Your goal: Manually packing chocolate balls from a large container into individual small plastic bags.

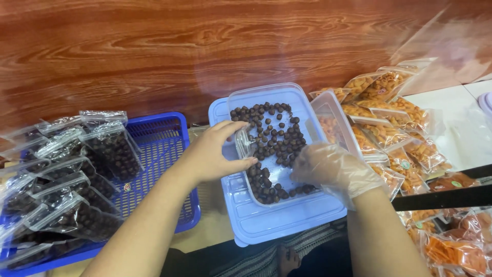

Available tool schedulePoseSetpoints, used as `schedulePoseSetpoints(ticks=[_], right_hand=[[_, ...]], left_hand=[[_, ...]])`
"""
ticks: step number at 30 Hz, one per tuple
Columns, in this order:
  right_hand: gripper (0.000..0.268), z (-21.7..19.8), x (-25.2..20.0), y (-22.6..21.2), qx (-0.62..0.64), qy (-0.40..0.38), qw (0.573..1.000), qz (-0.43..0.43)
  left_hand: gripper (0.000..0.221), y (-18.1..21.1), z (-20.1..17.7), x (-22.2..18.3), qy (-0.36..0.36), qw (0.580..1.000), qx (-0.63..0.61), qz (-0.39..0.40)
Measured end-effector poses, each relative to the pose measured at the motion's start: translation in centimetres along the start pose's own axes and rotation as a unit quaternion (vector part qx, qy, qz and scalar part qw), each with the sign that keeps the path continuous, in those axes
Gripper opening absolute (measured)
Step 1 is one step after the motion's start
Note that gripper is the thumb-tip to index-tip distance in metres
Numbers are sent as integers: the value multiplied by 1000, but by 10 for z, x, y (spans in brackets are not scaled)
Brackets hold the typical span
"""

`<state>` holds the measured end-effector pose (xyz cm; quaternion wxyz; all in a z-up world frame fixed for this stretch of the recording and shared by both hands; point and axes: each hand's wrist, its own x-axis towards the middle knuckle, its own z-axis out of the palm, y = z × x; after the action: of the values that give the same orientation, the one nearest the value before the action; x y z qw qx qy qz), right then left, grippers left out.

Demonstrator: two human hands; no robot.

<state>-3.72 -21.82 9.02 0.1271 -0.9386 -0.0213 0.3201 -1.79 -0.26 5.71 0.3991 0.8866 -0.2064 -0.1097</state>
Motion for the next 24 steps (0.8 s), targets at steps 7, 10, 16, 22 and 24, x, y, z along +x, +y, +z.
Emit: schedulePoseSetpoints(ticks=[7,10,16,22,24], right_hand=[[30,-9,-43,-32,-1,-109,994,29],[34,6,-15,-15,76,-44,995,-43],[35,7,-3,-6,133,53,987,-75],[47,35,26,-16,26,56,993,-100],[35,53,46,-3,18,60,997,-40]], left_hand=[[85,-3,1,2,-2,1000,-6,5],[85,-7,3,4,0,1000,-3,15],[86,-11,5,1,9,999,-22,25],[81,-7,7,0,39,997,-46,38],[79,-2,6,-4,47,997,-45,32]])
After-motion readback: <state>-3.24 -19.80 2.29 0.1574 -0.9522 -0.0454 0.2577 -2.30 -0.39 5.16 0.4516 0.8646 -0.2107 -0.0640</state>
